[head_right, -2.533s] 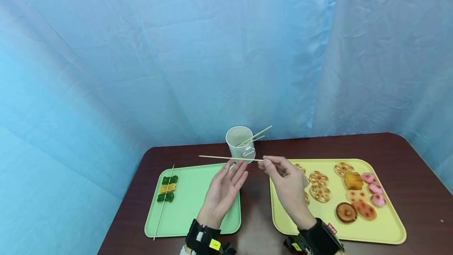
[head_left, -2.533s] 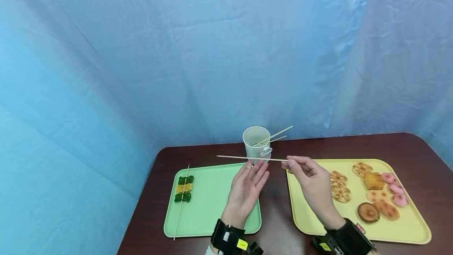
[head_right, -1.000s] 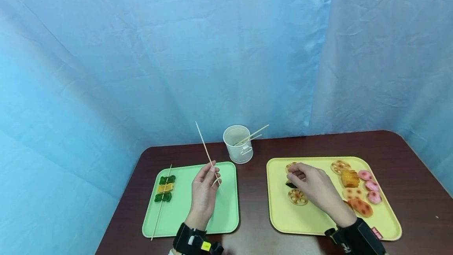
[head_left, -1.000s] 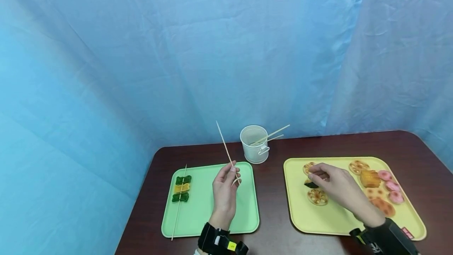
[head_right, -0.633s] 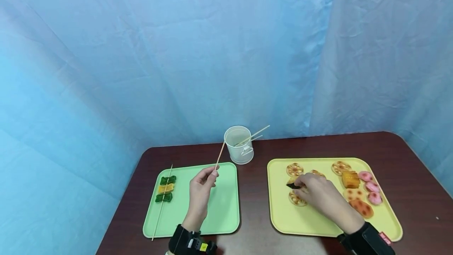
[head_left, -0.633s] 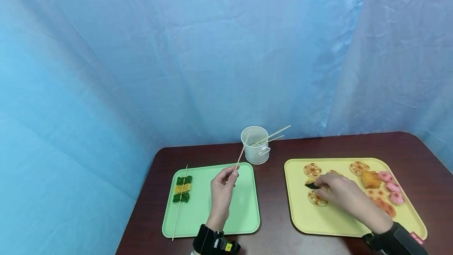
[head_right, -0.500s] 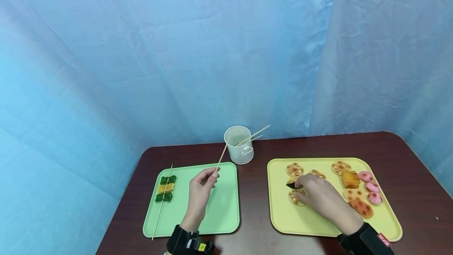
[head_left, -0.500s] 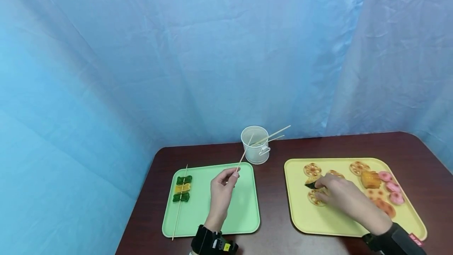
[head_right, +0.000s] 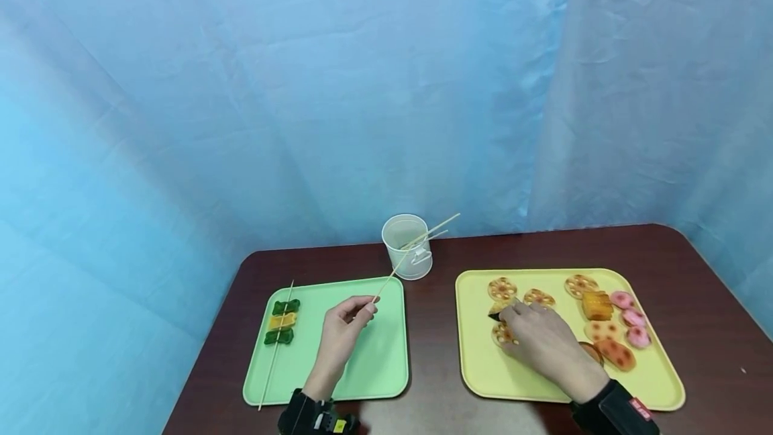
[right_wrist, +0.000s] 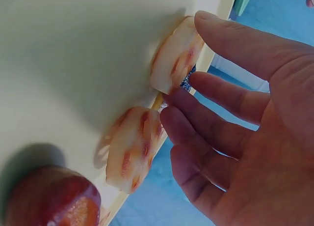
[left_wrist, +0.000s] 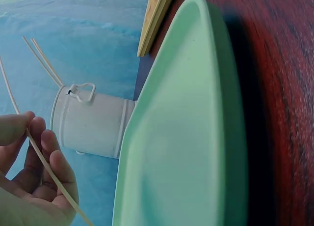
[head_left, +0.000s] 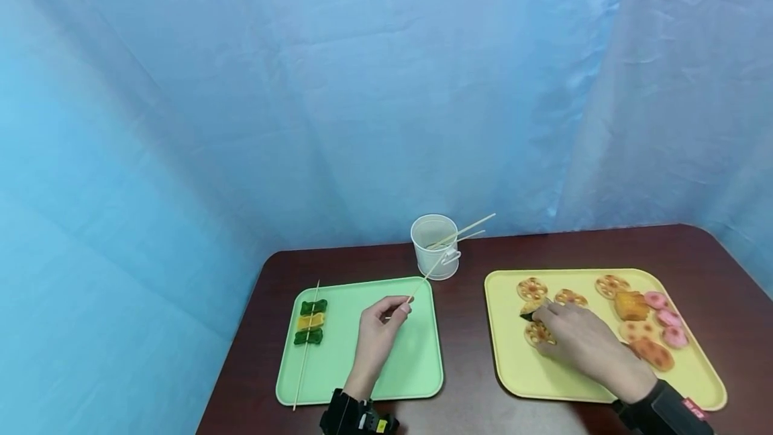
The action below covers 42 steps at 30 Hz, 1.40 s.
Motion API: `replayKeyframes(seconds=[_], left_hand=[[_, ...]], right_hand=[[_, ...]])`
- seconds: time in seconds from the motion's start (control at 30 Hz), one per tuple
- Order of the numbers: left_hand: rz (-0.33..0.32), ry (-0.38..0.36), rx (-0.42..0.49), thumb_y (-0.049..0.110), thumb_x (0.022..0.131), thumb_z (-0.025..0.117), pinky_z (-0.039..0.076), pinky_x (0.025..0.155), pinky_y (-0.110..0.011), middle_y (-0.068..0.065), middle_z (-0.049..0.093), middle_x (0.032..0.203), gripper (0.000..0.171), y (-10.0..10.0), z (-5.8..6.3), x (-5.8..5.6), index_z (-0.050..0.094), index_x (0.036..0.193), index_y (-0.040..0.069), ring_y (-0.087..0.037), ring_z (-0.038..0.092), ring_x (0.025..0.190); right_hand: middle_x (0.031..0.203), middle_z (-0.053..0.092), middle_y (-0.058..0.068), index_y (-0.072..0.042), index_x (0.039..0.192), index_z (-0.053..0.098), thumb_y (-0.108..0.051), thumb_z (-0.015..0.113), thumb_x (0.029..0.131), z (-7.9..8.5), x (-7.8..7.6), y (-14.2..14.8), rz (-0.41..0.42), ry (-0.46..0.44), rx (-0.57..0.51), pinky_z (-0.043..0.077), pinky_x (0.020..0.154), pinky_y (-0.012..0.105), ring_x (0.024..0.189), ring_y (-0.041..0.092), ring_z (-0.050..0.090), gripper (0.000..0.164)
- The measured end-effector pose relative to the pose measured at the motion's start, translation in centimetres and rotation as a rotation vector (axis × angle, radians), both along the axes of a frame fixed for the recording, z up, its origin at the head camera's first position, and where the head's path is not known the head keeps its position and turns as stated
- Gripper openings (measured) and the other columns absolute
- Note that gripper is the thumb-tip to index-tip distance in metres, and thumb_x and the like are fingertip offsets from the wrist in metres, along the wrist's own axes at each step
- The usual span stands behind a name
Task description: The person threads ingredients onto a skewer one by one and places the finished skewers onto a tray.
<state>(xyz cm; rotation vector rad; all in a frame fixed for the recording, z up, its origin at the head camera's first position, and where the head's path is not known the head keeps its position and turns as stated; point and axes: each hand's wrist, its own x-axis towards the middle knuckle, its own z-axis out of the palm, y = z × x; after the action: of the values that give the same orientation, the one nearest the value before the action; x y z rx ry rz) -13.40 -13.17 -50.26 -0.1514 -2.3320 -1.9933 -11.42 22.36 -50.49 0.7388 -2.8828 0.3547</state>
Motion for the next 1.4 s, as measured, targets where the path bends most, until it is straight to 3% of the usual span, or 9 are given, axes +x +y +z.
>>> replayKeyframes(seconds=[0.07, 0.37, 0.53, 0.73, 0.87, 1.0, 1.1, 1.2, 1.4], left_hand=[[-0.002, -0.004, -0.002, 0.014, 0.1, 0.07, 0.054, 0.079, -0.024, -0.026, 0.071, 0.108, 0.018, 0.1, 0.0, 0.0, 0.078, 0.113, 0.004, -0.016, 0.067, 0.09], [-0.001, -0.02, -0.001, 0.013, 0.1, 0.069, 0.055, 0.08, -0.024, -0.025, 0.072, 0.108, 0.017, 0.2, 0.0, 0.1, 0.079, 0.111, 0.005, -0.032, 0.068, 0.095], [-0.006, -0.027, 0.002, 0.015, 0.1, 0.07, 0.055, 0.08, -0.024, -0.026, 0.071, 0.107, 0.018, 0.2, 0.0, 0.1, 0.079, 0.112, 0.005, -0.031, 0.068, 0.094], [-0.009, -0.035, 0.001, 0.016, 0.1, 0.07, 0.055, 0.081, -0.024, -0.026, 0.071, 0.107, 0.019, 0.4, 0.0, 0.1, 0.078, 0.113, 0.003, -0.027, 0.068, 0.094], [-0.015, -0.04, 0.0, 0.015, 0.1, 0.07, 0.055, 0.081, -0.024, -0.024, 0.072, 0.106, 0.019, 0.6, -0.3, 0.1, 0.078, 0.113, 0.004, -0.025, 0.068, 0.093], [-0.019, -0.05, -0.002, 0.016, 0.1, 0.07, 0.055, 0.081, -0.024, -0.024, 0.072, 0.106, 0.02, 0.7, -0.5, 0.1, 0.078, 0.113, 0.003, -0.025, 0.068, 0.093], [-0.024, -0.055, 0.003, 0.017, 0.1, 0.07, 0.055, 0.082, -0.025, -0.025, 0.071, 0.107, 0.02, 0.7, -0.5, 0.2, 0.078, 0.114, 0.004, -0.029, 0.068, 0.095], [-0.031, -0.061, 0.007, 0.015, 0.099, 0.07, 0.054, 0.081, -0.025, -0.023, 0.072, 0.109, 0.019, 0.7, -0.4, 0.3, 0.078, 0.113, 0.005, -0.032, 0.068, 0.095], [-0.039, -0.061, -0.015, 0.012, 0.099, 0.07, 0.053, 0.078, -0.024, -0.02, 0.073, 0.11, 0.017, 0.9, -0.3, 0.7, 0.078, 0.112, 0.007, -0.025, 0.069, 0.089]], right_hand=[[0.085, 0.061, -0.005, -0.011, 0.101, 0.069, -0.023, 0.093, 0.073, -0.1, 0.1, 0.0, -0.004, 0.022, 0.016, 0.047, 0.062, 0.036, 0.07, 0.013, 0.056, 0.039], [0.087, 0.06, 0.003, -0.002, 0.109, 0.069, -0.022, 0.089, 0.074, 0.1, -0.1, -0.5, -0.09, -0.045, -0.036, 0.046, 0.06, 0.037, 0.069, 0.017, 0.054, 0.045], [0.098, 0.054, 0.008, 0.002, 0.117, 0.068, -0.016, 0.084, 0.077, 0.6, -0.1, -0.6, -0.127, -0.097, -0.171, 0.041, 0.055, 0.027, 0.067, 0.011, 0.044, 0.047], [0.096, 0.054, 0.007, -0.002, 0.11, 0.063, -0.006, 0.078, 0.082, 1.1, -0.6, -0.7, -0.175, -0.117, -0.37, 0.041, 0.056, 0.027, 0.072, 0.012, 0.048, 0.033], [0.085, 0.063, 0.001, 0.001, 0.112, 0.06, -0.004, 0.074, 0.091, 1.5, -1.0, -0.8, -0.2, -0.207, -0.513, 0.042, 0.054, 0.028, 0.066, 0.009, 0.055, 0.026], [0.078, 0.068, 0.003, 0.001, 0.116, 0.056, -0.012, 0.069, 0.099, 1.7, -1.1, -0.9, -0.217, -0.331, -0.647, 0.037, 0.049, 0.027, 0.057, 0.006, 0.051, 0.025], [0.092, 0.071, 0.011, 0.002, 0.121, 0.053, -0.018, 0.067, 0.102, 1.7, -1.2, -0.9, -0.234, -0.431, -0.787, 0.047, 0.055, 0.028, 0.066, 0.01, 0.064, 0.031], [0.115, 0.068, 0.021, 0.007, 0.136, 0.047, -0.015, 0.064, 0.103, 1.7, -1.4, -1.0, -0.216, -0.53, -0.946, 0.059, 0.072, 0.036, 0.091, 0.023, 0.074, 0.043], [0.112, 0.07, 0.018, 0.008, 0.132, 0.045, -0.018, 0.064, 0.104, 2.1, -1.6, -1.1, -0.248, -0.661, -1.056, 0.06, 0.084, 0.04, 0.098, 0.026, 0.075, 0.043]])
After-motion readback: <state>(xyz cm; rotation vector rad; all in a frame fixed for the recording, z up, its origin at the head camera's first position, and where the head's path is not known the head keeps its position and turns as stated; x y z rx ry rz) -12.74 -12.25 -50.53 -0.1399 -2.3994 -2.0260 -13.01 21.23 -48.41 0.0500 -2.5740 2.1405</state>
